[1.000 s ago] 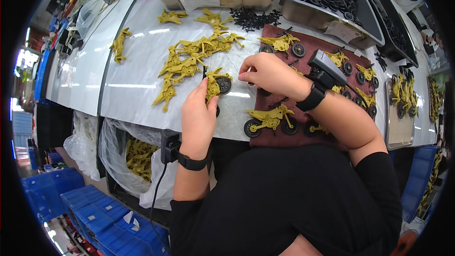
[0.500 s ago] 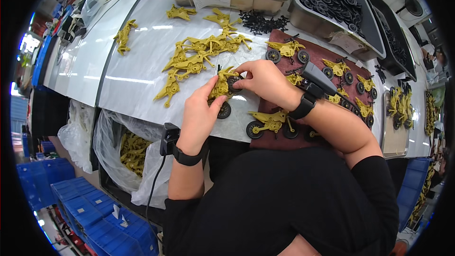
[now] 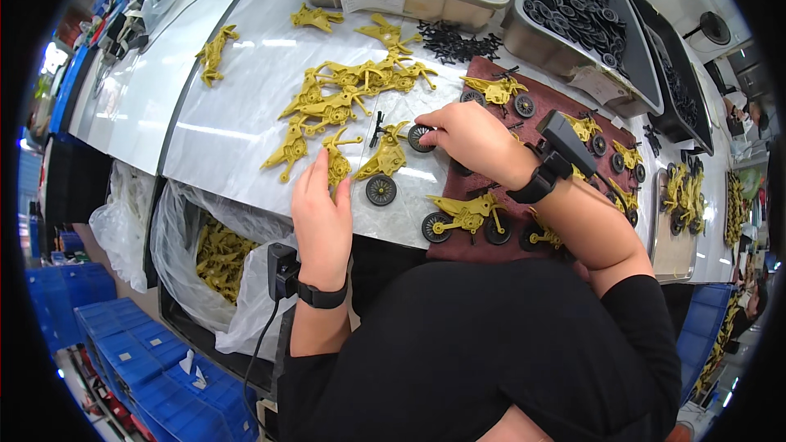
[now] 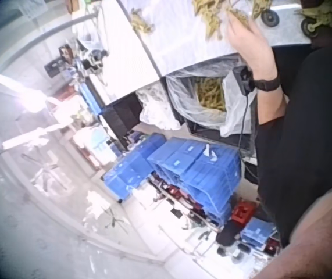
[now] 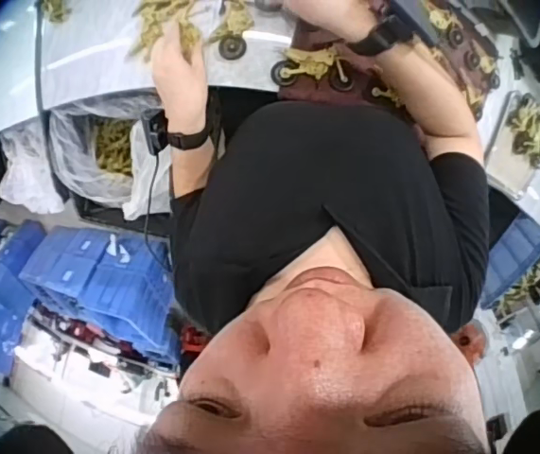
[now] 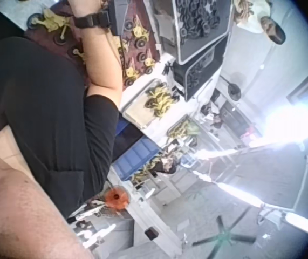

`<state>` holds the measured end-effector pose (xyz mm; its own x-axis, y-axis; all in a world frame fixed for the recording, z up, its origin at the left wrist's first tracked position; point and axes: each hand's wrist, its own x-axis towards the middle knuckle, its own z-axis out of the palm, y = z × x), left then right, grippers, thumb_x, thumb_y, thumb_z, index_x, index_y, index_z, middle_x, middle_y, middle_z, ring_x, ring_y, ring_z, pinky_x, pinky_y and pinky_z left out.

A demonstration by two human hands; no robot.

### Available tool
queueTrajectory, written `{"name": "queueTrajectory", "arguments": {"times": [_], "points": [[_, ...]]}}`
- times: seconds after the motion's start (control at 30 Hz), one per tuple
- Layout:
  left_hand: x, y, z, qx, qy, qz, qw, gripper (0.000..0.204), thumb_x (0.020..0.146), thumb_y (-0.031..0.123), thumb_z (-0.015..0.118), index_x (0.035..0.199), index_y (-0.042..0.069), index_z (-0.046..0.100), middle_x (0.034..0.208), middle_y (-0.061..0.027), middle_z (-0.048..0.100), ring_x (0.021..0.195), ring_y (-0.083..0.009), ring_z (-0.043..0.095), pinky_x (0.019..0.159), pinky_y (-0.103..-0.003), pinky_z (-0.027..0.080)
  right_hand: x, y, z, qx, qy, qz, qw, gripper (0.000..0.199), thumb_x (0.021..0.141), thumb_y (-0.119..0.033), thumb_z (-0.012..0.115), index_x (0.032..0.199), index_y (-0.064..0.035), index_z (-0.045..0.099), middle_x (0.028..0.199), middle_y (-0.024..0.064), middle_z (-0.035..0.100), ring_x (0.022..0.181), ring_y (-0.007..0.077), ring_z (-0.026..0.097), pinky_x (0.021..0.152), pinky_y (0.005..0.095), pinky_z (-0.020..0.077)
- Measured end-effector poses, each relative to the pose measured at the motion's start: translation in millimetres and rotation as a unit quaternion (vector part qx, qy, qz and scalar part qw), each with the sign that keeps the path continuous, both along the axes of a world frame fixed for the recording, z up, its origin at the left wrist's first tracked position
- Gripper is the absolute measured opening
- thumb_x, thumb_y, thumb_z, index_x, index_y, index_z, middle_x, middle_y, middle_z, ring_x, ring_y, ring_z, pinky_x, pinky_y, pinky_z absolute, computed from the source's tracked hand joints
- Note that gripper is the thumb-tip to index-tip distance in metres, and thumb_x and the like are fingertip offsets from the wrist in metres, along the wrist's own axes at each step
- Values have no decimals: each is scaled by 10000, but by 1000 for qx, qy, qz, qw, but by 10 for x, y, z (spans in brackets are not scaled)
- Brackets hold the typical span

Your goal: Assembling small toy motorcycles by attaching wheels and bodies.

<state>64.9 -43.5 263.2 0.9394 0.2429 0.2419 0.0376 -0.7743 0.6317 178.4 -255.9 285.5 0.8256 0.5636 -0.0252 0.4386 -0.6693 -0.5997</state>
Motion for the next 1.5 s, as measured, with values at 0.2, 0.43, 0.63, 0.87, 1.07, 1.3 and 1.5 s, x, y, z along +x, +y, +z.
{"name": "queueTrajectory", "arguments": {"times": [0.2, 0.43, 0.63, 0.87, 1.07, 1.3, 1.5], "points": [[-40, 29, -33, -7, 1, -12, 1000, 462, 832, 46, 651, 1272, -24, 529, 1162, -204, 583, 1083, -346, 541, 924, -405, 434, -18, 37, -97, -72, -37, 18, 997, 237, 844, -157, 599, 1022, -22, 677, 892, 191, 669, 875, 342, 639, 770, 436, 498], [-24, -20, -4, -21, -18, -19, 999, 466, 839, 37, 637, 1285, -18, 514, 1145, -199, 585, 1056, -350, 543, 915, -404, 434, 17, -24, -93, 11, -64, -34, 997, 259, 824, -99, 637, 1049, 29, 642, 860, 205, 655, 771, 304, 654, 709, 385, 515], [1, -38, 3, -38, -20, -12, 999, 466, 840, 37, 635, 1287, -10, 513, 1144, -195, 586, 1053, -351, 550, 906, -404, 438, -47, -65, 194, 182, 209, -103, 955, 163, 899, 9, 560, 1031, 76, 630, 813, 78, 658, 712, 106, 646, 669, 236, 553], [56, -88, 15, -49, -54, -37, 997, 469, 849, 47, 627, 1298, -6, 504, 1147, -199, 585, 1057, -352, 551, 903, -408, 440, -134, -4, 177, 233, 327, -104, 910, 152, 896, -12, 596, 1026, 49, 647, 804, 55, 653, 687, 84, 626, 634, 221, 537], [17, -96, 4, 2, -52, 0, 999, 501, 850, 41, 617, 1329, 7, 472, 1122, -202, 576, 1022, -361, 556, 883, -418, 442, -157, 21, 107, 215, 373, -118, 895, 164, 879, -46, 643, 1013, 49, 657, 798, 44, 665, 668, 73, 605, 616, 218, 517], [-36, -46, -118, 108, -23, 44, 993, 493, 817, 34, 645, 1289, 10, 503, 1137, -176, 534, 1073, -349, 506, 926, -438, 408, -249, 55, 134, 121, 262, -102, 952, 154, 851, -81, 643, 947, 35, 677, 797, 95, 692, 624, 131, 656, 585, 275, 532], [-25, -109, -130, 180, -59, 40, 981, 413, 810, 59, 651, 1209, -5, 566, 1190, -173, 532, 1126, -344, 497, 966, -448, 396, -320, 125, 54, 12, -12, -25, 1000, 168, 804, -120, 659, 912, 6, 683, 813, 186, 655, 720, 300, 644, 675, 364, 513]]}}
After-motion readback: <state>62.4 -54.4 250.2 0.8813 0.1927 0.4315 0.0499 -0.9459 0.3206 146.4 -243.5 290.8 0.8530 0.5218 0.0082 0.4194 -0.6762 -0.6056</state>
